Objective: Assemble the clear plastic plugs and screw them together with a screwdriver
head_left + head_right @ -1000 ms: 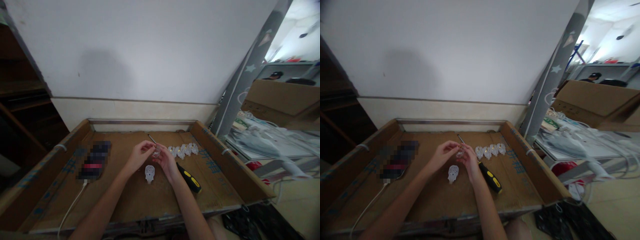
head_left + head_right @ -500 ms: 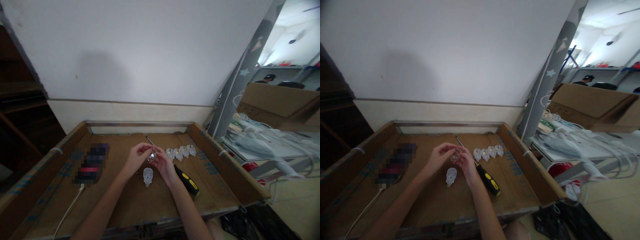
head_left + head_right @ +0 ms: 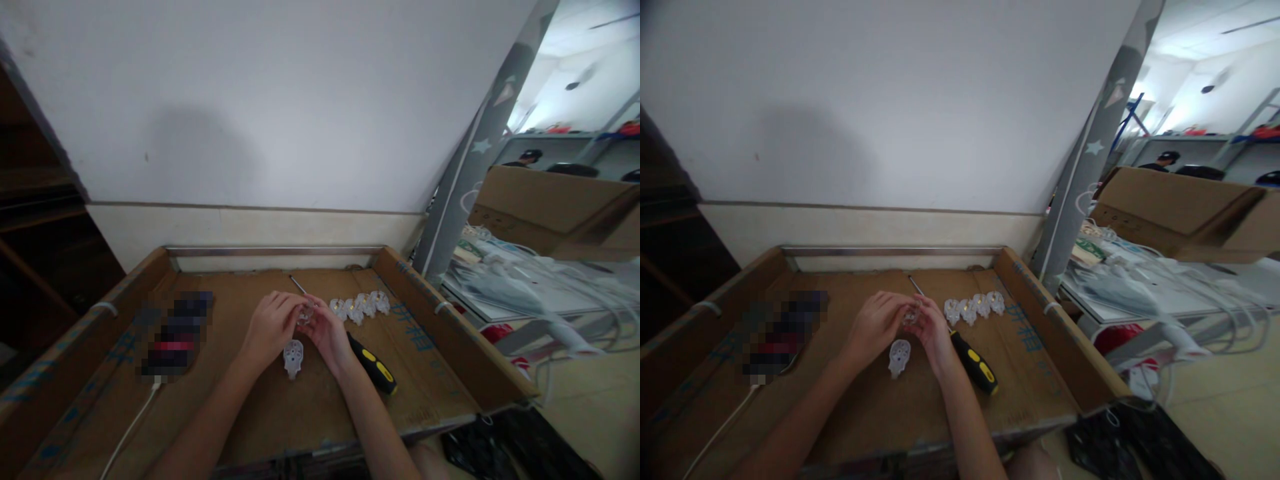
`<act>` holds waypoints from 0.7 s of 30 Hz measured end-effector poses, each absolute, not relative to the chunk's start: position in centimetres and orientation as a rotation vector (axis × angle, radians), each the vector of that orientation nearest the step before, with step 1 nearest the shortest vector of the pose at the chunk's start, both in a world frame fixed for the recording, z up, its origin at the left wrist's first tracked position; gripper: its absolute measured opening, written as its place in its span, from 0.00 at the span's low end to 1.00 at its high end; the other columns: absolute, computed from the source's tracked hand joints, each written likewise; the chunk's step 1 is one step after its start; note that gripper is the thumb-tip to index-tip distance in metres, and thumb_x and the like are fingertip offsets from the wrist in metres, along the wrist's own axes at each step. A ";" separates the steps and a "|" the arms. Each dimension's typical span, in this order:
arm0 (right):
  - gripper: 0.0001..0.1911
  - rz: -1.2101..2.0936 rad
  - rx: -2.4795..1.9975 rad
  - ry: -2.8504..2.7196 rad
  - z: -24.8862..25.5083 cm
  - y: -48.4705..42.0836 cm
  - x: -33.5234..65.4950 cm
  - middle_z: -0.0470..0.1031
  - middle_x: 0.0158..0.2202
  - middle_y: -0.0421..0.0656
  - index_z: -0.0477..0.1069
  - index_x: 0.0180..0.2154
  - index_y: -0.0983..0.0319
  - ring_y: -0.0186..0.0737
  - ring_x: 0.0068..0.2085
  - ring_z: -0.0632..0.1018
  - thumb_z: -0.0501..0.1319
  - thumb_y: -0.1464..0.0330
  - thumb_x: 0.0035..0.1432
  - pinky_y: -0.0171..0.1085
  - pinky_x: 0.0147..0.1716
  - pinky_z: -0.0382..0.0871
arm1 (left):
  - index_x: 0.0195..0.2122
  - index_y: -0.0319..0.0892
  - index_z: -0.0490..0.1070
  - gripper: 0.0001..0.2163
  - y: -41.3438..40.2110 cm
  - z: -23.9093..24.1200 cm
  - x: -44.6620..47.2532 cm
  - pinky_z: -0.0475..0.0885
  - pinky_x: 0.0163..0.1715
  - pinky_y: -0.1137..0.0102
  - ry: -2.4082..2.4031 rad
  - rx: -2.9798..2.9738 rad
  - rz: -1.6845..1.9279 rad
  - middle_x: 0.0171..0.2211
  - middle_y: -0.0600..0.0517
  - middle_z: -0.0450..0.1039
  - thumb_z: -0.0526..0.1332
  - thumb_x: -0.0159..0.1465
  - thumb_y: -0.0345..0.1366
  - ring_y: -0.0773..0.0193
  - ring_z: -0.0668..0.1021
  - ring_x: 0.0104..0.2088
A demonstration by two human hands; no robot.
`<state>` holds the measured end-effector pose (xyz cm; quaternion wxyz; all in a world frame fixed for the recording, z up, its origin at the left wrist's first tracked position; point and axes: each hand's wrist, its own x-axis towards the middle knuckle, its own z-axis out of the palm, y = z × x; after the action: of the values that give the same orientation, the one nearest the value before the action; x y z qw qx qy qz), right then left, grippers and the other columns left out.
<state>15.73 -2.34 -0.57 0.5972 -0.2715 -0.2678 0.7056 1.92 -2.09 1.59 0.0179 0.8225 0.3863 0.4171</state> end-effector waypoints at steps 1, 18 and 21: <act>0.15 1.637 -0.628 -0.620 -0.6 -2.4 15.7 0.78 0.32 0.39 0.74 0.36 0.60 0.35 0.30 0.76 0.65 0.68 0.41 0.34 0.27 0.72 | 0.41 0.43 0.71 0.09 -2.2 1.6 1.9 0.65 0.41 0.64 1.207 2.598 1.274 0.39 0.50 0.75 0.53 0.65 0.28 0.59 0.72 0.40; 0.16 1.675 -0.589 -0.600 -0.3 -2.5 15.8 0.78 0.30 0.38 0.74 0.36 0.60 0.33 0.28 0.76 0.68 0.68 0.41 0.34 0.27 0.73 | 0.46 0.45 0.71 0.10 -2.0 1.5 2.0 0.67 0.45 0.63 1.223 2.262 1.447 0.42 0.50 0.75 0.56 0.64 0.33 0.60 0.74 0.44; 0.17 1.684 -0.589 -0.598 -0.2 -2.5 15.6 0.78 0.31 0.38 0.74 0.37 0.61 0.33 0.29 0.76 0.69 0.67 0.41 0.33 0.28 0.73 | 0.43 0.45 0.72 0.09 -1.7 1.3 2.0 0.68 0.44 0.64 1.201 2.125 1.376 0.42 0.50 0.76 0.58 0.62 0.35 0.59 0.75 0.43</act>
<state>15.62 -2.51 -0.23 0.5890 -0.2530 -0.2569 0.7232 2.02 -1.67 1.29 0.1687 0.7475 0.4225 0.4840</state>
